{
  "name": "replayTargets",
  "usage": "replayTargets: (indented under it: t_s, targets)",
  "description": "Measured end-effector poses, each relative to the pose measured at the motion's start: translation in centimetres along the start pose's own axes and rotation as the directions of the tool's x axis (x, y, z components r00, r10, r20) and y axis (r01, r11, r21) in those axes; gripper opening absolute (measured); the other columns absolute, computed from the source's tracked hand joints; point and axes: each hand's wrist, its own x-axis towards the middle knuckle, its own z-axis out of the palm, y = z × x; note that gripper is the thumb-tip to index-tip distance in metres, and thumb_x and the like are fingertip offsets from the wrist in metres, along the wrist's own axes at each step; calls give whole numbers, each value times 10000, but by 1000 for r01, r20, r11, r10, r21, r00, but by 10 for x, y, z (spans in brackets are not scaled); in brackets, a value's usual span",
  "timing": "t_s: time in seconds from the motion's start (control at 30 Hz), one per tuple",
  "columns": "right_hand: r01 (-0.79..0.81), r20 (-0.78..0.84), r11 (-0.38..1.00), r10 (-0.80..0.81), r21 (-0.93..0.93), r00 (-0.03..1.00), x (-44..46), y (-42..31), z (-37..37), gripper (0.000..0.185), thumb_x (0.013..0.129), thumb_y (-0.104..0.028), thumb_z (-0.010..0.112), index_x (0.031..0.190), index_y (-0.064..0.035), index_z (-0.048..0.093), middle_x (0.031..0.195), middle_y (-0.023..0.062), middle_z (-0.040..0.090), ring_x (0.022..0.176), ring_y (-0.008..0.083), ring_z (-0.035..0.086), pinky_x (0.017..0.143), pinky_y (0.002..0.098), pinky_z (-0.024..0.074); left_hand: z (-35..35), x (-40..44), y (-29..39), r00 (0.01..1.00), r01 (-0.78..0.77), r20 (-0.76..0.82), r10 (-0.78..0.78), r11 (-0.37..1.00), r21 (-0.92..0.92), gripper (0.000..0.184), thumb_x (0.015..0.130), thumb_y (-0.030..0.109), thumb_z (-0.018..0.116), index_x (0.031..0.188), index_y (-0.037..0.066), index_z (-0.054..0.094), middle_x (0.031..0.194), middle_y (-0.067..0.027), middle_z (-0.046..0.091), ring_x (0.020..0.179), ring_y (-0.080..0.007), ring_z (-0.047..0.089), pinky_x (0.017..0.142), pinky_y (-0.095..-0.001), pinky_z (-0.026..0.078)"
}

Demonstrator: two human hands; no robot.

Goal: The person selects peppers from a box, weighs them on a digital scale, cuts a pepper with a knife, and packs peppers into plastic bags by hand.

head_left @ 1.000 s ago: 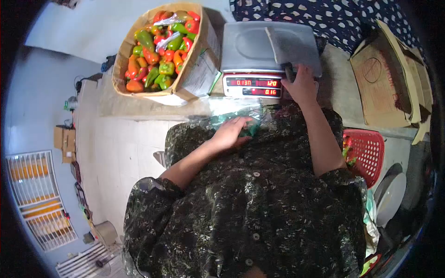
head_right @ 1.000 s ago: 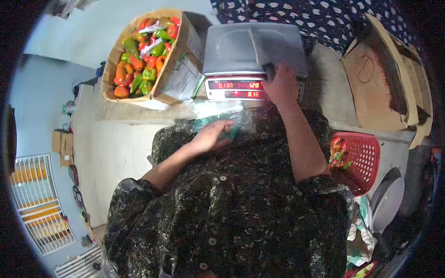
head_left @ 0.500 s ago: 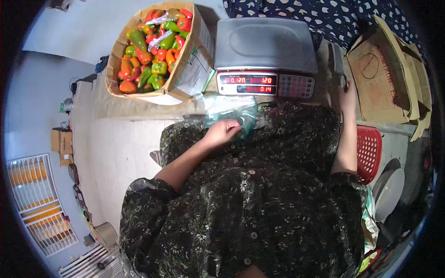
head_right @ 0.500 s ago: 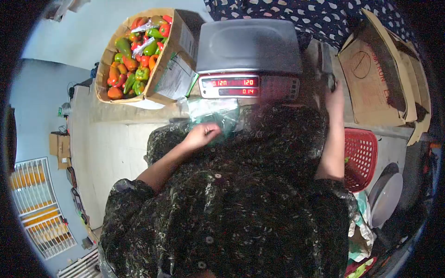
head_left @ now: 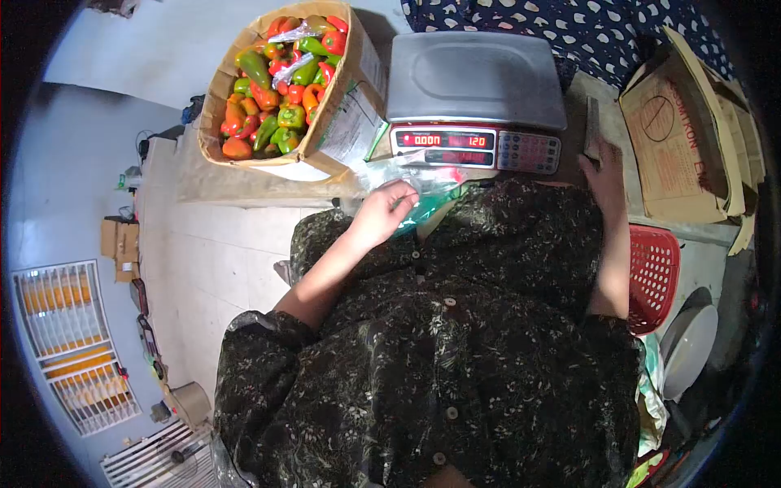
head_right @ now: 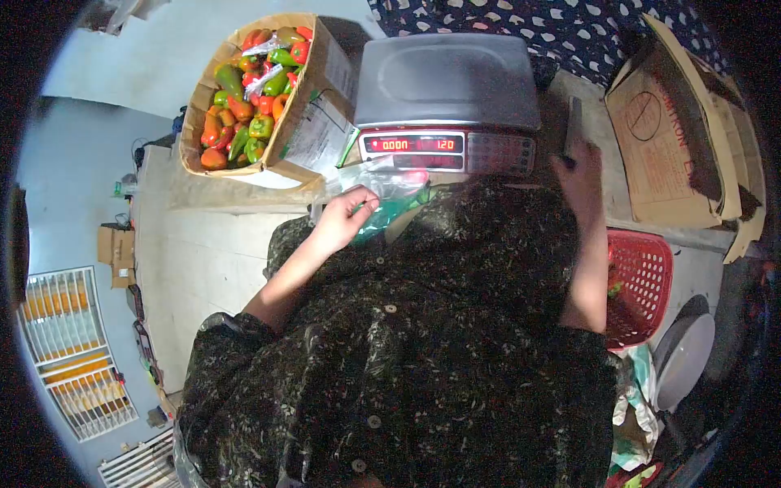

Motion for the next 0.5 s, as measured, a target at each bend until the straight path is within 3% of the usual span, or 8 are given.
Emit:
replayTargets:
  t_s: [0.03, 0.1, 0.17, 0.27, 0.33, 0.4, 0.47, 0.5]
  targets:
    - [142, -81, 990, -139, 27, 987, 4, -54, -18, 538, 751, -243, 685, 1218, -43, 506, 1233, 182, 498, 1148, 362, 459, 967, 448, 379, -2, 0, 0, 1000, -28, 7, 28, 1000, 8, 136, 892, 145, 560, 900, 12, 586, 799, -89, 592, 789, -186, 586, 737, -297, 448]
    - [266, 179, 941, -304, 209, 936, 2, -143, -31, 692, 621, -151, 751, 1250, -45, 483, 1285, 183, 446, 1200, 357, 415, 1002, 432, 345, -5, 0, 4, 998, -52, 26, 52, 998, 19, 117, 878, 124, 567, 890, 8, 583, 811, -86, 591, 794, -181, 584, 744, -295, 446]
    - [583, 165, 795, -605, 165, 779, -7, -195, -13, 586, 690, -269, 714, 1210, -84, 518, 1187, 191, 506, 1140, 333, 458, 971, 459, 381, -7, 5, 9, 997, -78, 26, 78, 997, 10, 108, 858, 116, 585, 876, 9, 585, 825, -93, 592, 800, -200, 586, 744, -303, 447]
    - [670, 42, 694, -702, 265, 711, -15, -217, 32, 299, 738, -244, 678, 990, -96, 614, 1095, 118, 557, 1072, 279, 499, 865, 465, 416, -10, 3, 14, 998, -68, 1, 68, 998, -1, 115, 831, 123, 617, 856, 14, 592, 842, -106, 592, 807, -236, 590, 739, -320, 451]
    - [658, 31, 624, -735, 420, 677, -6, -223, 48, 159, 768, -225, 656, 840, -85, 633, 988, 84, 598, 959, 267, 560, 773, 450, 447, -15, 2, 17, 999, -40, -27, 41, 999, 32, 122, 825, 128, 628, 849, 14, 589, 840, -100, 588, 807, -224, 586, 743, -318, 450]
    - [507, 120, 638, -682, 579, 722, -7, -227, 51, 146, 793, -206, 633, 754, -68, 609, 866, 66, 611, 822, 279, 585, 691, 418, 454, -15, 0, 24, 991, -15, -132, 11, 999, -33, 120, 824, 116, 629, 865, 14, 579, 843, -64, 577, 844, -175, 569, 784, -298, 438]
    - [248, 240, 660, -557, 709, 795, -18, -234, 45, 237, 846, -216, 608, 691, -44, 560, 629, 46, 559, 554, 222, 556, 554, 344, 438, -8, 1, 24, 978, -10, -206, -29, 983, -186, 132, 863, 135, 607, 883, 10, 569, 827, -20, 569, 860, -127, 549, 801, -271, 430]
    - [80, 300, 596, -511, 799, 806, -21, -237, 42, 245, 864, -223, 594, 701, -42, 568, 624, 33, 550, 553, 189, 541, 545, 327, 430, -10, 4, 26, 986, 4, -159, -41, 974, -225, 137, 876, 146, 596, 880, 11, 572, 821, -14, 571, 849, -119, 547, 794, -264, 430]
